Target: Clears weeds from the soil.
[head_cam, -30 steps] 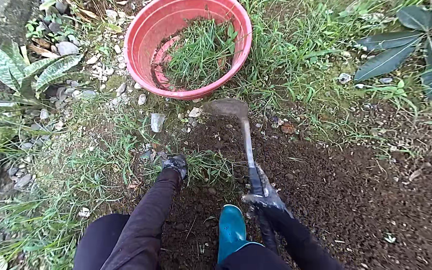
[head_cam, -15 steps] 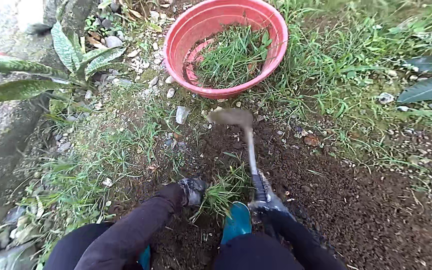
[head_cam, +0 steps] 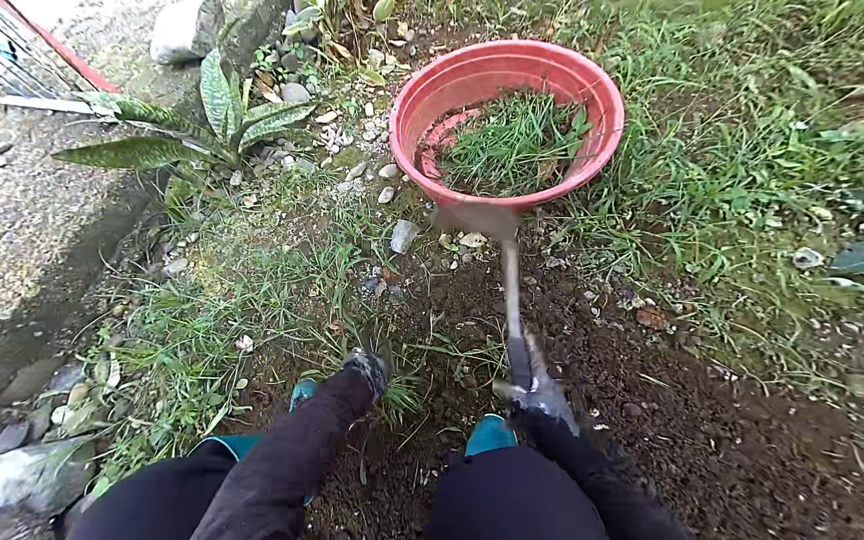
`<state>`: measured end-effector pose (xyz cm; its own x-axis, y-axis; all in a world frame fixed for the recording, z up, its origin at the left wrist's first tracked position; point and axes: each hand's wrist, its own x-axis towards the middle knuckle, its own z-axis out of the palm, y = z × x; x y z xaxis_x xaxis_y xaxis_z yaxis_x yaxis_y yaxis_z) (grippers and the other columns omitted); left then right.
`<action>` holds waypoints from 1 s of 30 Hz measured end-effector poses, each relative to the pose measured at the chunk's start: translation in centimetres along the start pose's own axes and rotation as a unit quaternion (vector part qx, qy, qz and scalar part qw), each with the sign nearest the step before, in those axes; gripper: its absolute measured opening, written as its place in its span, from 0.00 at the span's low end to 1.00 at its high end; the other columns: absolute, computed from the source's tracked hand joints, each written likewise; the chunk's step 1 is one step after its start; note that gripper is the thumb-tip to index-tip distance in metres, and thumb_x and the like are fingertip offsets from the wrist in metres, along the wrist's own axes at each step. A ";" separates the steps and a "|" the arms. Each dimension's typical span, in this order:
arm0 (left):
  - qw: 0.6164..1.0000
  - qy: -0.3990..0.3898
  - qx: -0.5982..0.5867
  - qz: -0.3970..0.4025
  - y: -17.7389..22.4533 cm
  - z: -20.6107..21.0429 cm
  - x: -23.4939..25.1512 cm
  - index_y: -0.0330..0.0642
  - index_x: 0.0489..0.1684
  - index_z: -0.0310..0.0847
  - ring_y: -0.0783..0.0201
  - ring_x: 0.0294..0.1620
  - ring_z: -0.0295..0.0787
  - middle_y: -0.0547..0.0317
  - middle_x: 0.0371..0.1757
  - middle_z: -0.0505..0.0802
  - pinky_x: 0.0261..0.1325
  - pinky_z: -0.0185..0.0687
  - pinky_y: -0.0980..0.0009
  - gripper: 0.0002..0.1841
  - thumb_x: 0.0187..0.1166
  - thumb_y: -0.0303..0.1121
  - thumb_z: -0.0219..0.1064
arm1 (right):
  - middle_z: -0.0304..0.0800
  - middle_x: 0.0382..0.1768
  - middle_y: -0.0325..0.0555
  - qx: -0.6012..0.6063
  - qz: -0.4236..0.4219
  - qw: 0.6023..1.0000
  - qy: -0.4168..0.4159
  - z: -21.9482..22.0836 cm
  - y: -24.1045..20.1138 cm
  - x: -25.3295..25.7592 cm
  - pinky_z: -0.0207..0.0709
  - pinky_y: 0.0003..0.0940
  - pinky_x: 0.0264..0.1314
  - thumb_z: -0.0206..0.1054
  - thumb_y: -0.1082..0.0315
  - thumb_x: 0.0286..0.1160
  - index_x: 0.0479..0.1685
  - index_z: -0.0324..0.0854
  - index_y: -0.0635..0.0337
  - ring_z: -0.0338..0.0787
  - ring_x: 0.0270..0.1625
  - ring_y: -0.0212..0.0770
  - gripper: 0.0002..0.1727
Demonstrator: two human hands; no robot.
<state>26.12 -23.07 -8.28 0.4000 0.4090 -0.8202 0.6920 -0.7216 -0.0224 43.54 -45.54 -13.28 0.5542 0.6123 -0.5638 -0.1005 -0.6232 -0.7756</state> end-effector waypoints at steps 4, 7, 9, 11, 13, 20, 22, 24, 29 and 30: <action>0.989 0.081 -0.123 0.023 0.4 -0.1 4.5 0.54 0.96 0.54 0.37 0.82 0.76 0.41 0.85 0.76 0.82 0.67 0.37 0.29 0.93 0.38 0.50 | 0.83 0.66 0.74 -0.168 0.061 0.978 -0.109 0.1 3.4 -0.9 0.72 0.72 0.69 0.77 0.65 0.60 0.97 0.38 0.49 0.85 0.66 0.72 0.61; 0.988 0.109 -0.108 0.018 1.0 -1.5 7.9 0.43 0.96 0.49 0.39 0.85 0.73 0.44 0.94 0.64 0.83 0.68 0.41 0.30 0.93 0.30 0.49 | 0.80 0.70 0.72 -0.079 0.076 0.992 -0.066 -1.3 1.7 -2.5 0.76 0.68 0.66 0.81 0.68 0.53 0.97 0.41 0.46 0.86 0.65 0.68 0.65; 0.987 0.095 -0.126 -0.031 1.2 -2.2 9.8 0.35 0.93 0.53 0.36 0.84 0.73 0.36 0.90 0.68 0.83 0.67 0.41 0.28 0.94 0.32 0.46 | 0.84 0.65 0.67 -0.009 0.059 0.998 -0.001 -1.4 -0.6 -2.6 0.84 0.62 0.51 0.81 0.68 0.55 0.97 0.41 0.40 0.91 0.50 0.61 0.64; 0.978 0.080 -0.184 -0.055 0.7 -1.5 11.2 0.31 0.84 0.67 0.34 0.82 0.73 0.30 0.81 0.77 0.84 0.64 0.39 0.26 0.93 0.37 0.48 | 0.87 0.52 0.62 0.033 0.053 0.997 0.042 -0.5 -2.3 -2.0 0.86 0.55 0.31 0.80 0.65 0.57 0.97 0.39 0.34 0.89 0.31 0.52 0.64; 0.977 0.080 -0.195 -0.045 0.2 -0.4 11.2 0.30 0.76 0.76 0.33 0.79 0.77 0.29 0.75 0.83 0.83 0.65 0.37 0.24 0.90 0.37 0.52 | 0.87 0.47 0.61 0.001 0.063 0.998 0.012 0.6 -2.0 -1.4 0.85 0.52 0.32 0.78 0.67 0.60 0.97 0.37 0.41 0.88 0.29 0.50 0.62; 0.996 0.019 -0.083 0.023 -1.2 0.4 6.3 0.34 0.69 0.82 0.32 0.72 0.82 0.33 0.69 0.87 0.73 0.72 0.31 0.18 0.85 0.31 0.60 | 0.77 0.75 0.69 -0.131 0.069 0.980 -0.132 -2.0 1.0 -5.0 0.71 0.65 0.74 0.80 0.62 0.49 0.96 0.43 0.52 0.82 0.72 0.64 0.64; 0.995 -0.040 -0.082 0.028 0.7 -1.9 2.7 0.31 0.78 0.74 0.30 0.80 0.74 0.28 0.77 0.81 0.80 0.64 0.32 0.21 0.90 0.29 0.54 | 0.80 0.73 0.65 -0.071 0.038 0.993 -0.083 -2.4 0.4 -4.7 0.80 0.61 0.65 0.81 0.62 0.51 0.97 0.44 0.49 0.88 0.65 0.58 0.64; 0.993 -0.063 -0.070 0.069 1.5 -1.9 1.2 0.29 0.79 0.72 0.26 0.79 0.74 0.23 0.76 0.80 0.80 0.64 0.32 0.21 0.92 0.29 0.50 | 0.87 0.54 0.60 -0.005 0.026 1.000 -0.010 -0.8 -1.1 -3.4 0.86 0.53 0.38 0.81 0.63 0.52 0.97 0.42 0.45 0.90 0.37 0.50 0.64; 0.989 0.031 -0.135 0.060 1.2 1.0 5.0 0.38 0.86 0.66 0.33 0.79 0.76 0.32 0.80 0.79 0.80 0.69 0.36 0.24 0.93 0.35 0.49 | 0.85 0.62 0.73 -0.164 0.090 0.976 -0.115 1.9 0.4 -0.4 0.77 0.68 0.63 0.79 0.69 0.60 0.97 0.35 0.47 0.89 0.58 0.69 0.63; 0.985 0.058 -0.160 0.041 1.0 0.2 5.6 0.39 0.91 0.59 0.36 0.83 0.74 0.35 0.86 0.73 0.82 0.68 0.39 0.27 0.94 0.35 0.48 | 0.82 0.66 0.75 -0.180 0.084 0.971 -0.132 1.8 1.3 -0.2 0.74 0.71 0.68 0.80 0.68 0.56 0.98 0.36 0.47 0.86 0.64 0.72 0.65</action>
<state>28.90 -21.59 -12.97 0.5164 0.4308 -0.7401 0.8003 -0.5504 0.2379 41.83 -45.62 -14.62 0.3191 0.5607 -0.7641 0.1501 -0.8259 -0.5434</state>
